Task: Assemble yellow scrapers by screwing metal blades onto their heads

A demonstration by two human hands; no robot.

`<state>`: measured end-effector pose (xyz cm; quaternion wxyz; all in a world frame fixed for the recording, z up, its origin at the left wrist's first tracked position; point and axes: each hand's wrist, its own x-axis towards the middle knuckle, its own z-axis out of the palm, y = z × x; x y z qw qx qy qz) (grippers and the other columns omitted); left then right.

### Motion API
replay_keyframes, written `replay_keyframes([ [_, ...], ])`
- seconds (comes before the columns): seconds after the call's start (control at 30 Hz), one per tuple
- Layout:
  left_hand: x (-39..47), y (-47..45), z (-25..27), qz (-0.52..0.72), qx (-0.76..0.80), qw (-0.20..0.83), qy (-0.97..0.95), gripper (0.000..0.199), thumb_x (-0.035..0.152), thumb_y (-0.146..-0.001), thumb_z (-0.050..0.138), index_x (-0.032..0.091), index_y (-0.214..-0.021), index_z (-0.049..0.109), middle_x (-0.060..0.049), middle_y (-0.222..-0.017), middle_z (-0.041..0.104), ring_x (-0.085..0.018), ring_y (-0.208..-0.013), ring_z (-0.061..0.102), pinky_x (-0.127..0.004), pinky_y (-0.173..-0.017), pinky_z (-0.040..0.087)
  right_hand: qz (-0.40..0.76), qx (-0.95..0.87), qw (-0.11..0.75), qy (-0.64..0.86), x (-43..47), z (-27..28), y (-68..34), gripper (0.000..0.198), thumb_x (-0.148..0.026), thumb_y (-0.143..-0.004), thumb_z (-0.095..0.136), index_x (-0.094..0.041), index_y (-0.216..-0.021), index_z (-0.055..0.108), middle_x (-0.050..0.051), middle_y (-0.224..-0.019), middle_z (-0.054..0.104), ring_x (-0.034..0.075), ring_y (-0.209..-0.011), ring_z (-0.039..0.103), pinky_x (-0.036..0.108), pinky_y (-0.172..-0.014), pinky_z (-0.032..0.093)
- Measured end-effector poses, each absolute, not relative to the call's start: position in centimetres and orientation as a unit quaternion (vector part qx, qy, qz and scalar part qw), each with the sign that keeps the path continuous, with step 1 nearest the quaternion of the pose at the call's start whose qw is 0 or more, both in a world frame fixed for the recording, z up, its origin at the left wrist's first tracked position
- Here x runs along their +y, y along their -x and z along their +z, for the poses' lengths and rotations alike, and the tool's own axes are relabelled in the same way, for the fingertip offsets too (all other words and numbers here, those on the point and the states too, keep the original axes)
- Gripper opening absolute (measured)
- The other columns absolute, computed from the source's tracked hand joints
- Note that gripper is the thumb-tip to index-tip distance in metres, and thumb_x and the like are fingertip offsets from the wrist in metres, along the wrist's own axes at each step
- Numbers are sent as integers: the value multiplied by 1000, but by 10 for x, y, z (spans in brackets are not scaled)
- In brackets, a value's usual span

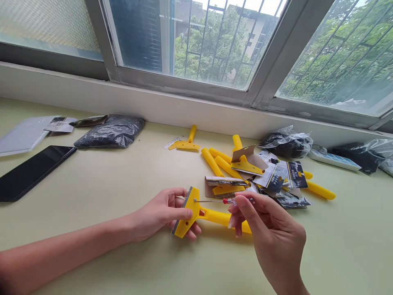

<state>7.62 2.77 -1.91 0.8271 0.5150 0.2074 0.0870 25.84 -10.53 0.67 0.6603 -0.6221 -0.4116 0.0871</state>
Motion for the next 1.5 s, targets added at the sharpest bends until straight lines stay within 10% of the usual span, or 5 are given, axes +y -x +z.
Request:
replay_keyframes([
  [0.73, 28, -77, -20, 92, 207, 830, -509, 37, 30, -84, 75, 13, -110, 56, -19, -95, 75, -27, -80, 76, -39, -75, 60, -21, -481, 643, 596, -113, 8, -246, 7, -21, -85, 77, -24, -91, 79, -3, -61, 68, 14, -51, 64, 26, -44, 54],
  [1.1, 26, -77, -14, 95, 213, 832, -503, 41, 32, -80, 78, 14, -107, 54, -19, -96, 75, -29, -80, 76, -42, -76, 59, -124, -629, 551, 534, -108, 17, -259, 28, -6, -78, 79, -26, -98, 78, 2, -94, 73, 21, -81, 70, 36, -68, 58],
  [1.5, 29, -75, -15, 90, 207, 851, -475, 38, 19, -72, 72, 17, -104, 51, -9, -80, 74, -22, -62, 73, -33, -66, 55, 137, -667, 553, 480, -72, 36, -235, 33, -16, -100, 53, -26, -129, 67, 5, -96, 70, 11, -58, 63, 29, -53, 55],
])
